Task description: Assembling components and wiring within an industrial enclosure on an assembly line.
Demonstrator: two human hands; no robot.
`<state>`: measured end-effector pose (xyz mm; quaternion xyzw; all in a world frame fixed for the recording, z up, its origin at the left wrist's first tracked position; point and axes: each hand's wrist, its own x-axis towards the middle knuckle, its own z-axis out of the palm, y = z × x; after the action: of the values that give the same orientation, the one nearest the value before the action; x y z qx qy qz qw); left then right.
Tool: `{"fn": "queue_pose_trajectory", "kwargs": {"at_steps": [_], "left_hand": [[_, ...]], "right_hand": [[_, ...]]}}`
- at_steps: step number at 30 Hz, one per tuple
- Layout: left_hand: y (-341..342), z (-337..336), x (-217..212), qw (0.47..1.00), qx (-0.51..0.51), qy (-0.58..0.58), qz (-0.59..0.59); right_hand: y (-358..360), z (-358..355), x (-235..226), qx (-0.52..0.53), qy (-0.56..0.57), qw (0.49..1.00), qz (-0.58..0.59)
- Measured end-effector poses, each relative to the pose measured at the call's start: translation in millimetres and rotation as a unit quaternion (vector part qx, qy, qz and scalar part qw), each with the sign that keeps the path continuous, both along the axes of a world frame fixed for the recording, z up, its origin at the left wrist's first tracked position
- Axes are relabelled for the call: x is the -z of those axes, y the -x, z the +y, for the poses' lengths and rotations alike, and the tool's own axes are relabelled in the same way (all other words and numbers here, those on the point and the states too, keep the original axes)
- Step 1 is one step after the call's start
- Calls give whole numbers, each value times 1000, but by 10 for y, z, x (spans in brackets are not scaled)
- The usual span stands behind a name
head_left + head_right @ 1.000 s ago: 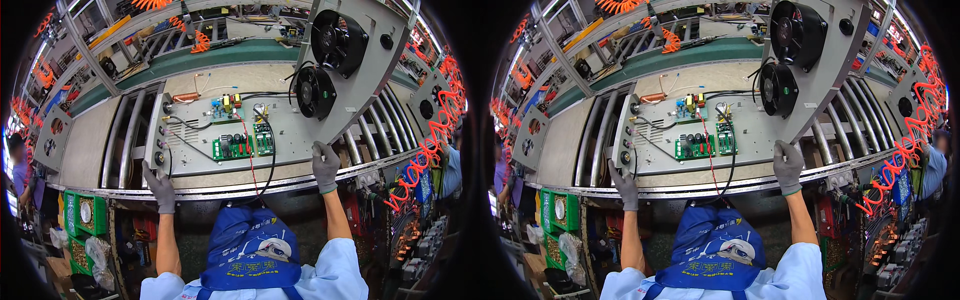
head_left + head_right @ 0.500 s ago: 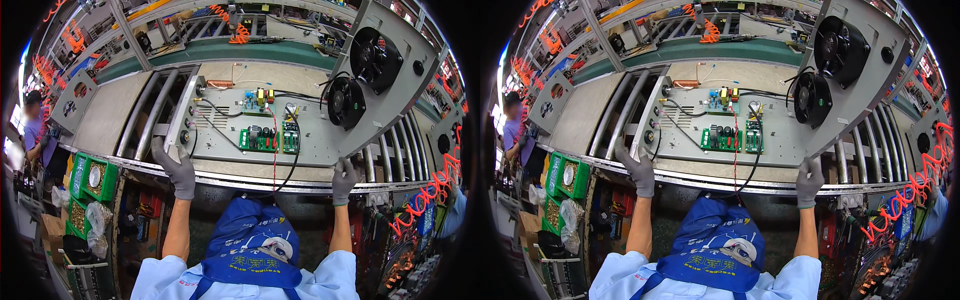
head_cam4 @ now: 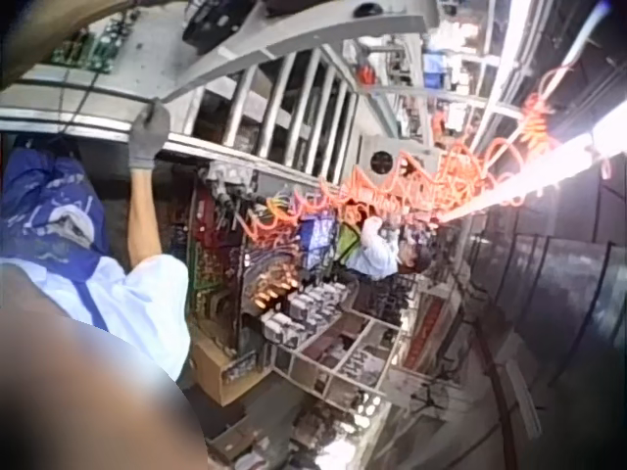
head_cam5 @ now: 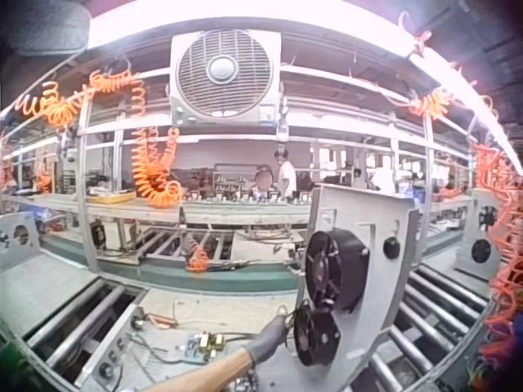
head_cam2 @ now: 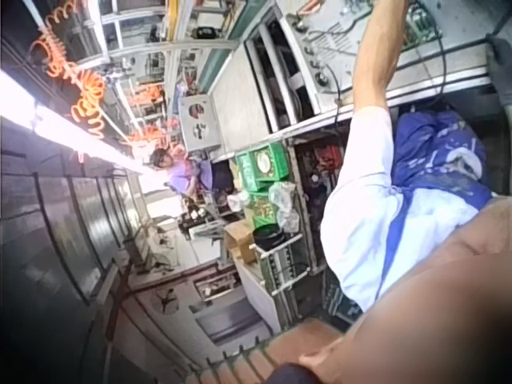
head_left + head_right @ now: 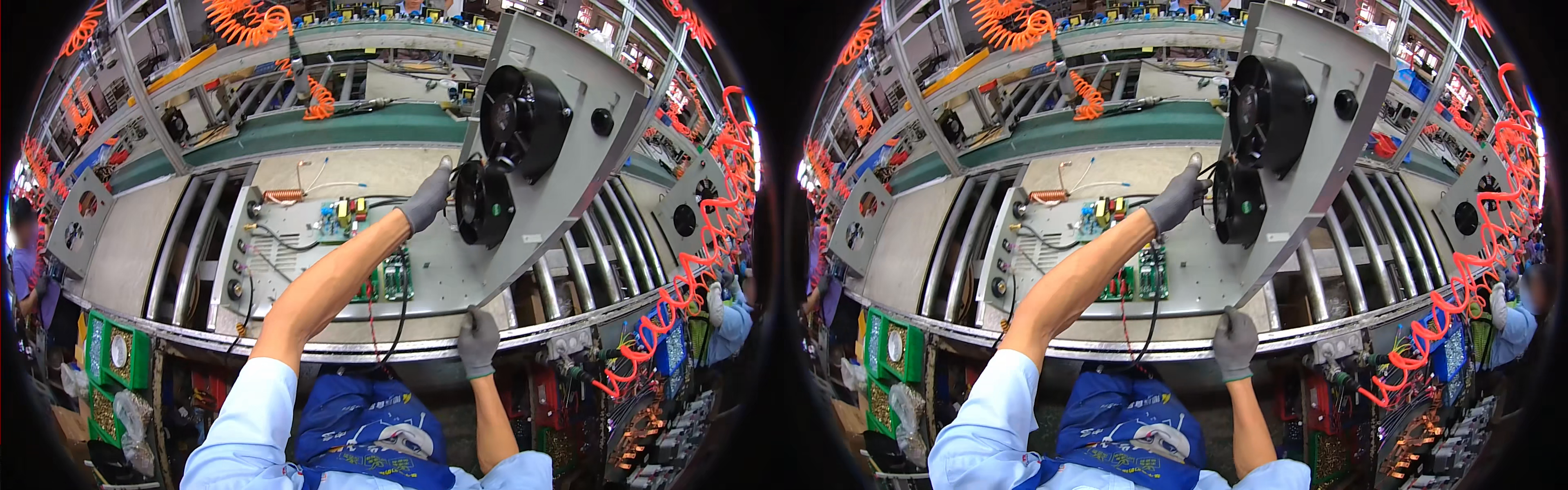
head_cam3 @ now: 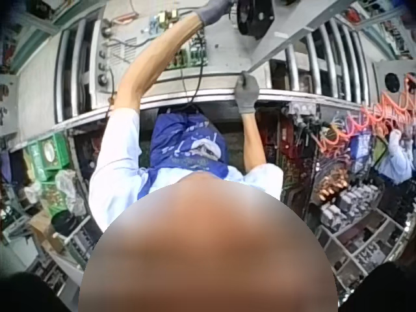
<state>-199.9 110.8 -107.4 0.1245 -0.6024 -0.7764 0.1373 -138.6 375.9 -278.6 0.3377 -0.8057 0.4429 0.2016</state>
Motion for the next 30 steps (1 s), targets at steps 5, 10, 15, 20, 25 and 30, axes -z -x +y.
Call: {"fn": "queue_pose_trajectory", "kwargs": {"at_steps": [5, 10, 15, 20, 25, 30], "left_hand": [[472, -285, 107, 997, 24, -70, -7], [786, -469, -257, 985, -116, -94, 84], [976, -647, -520, 932, -144, 252, 218], [1216, -778, -510, 916, -90, 333, 206], [1205, -903, -335, 981, 23, 149, 123], [1165, -843, -150, 877, -132, 441, 134]], "right_hand": [[4, -2, -16, -3, -17, 1000, -22], [-9, -12, -10, 2, -14, 999, -46], [-8, -20, -19, -2, -19, 1000, -24], [-20, -17, -21, -8, -23, 999, -39], [-22, -20, -6, -3, -32, 999, -33], [-22, -17, 11, 2, -37, 999, -36]]}}
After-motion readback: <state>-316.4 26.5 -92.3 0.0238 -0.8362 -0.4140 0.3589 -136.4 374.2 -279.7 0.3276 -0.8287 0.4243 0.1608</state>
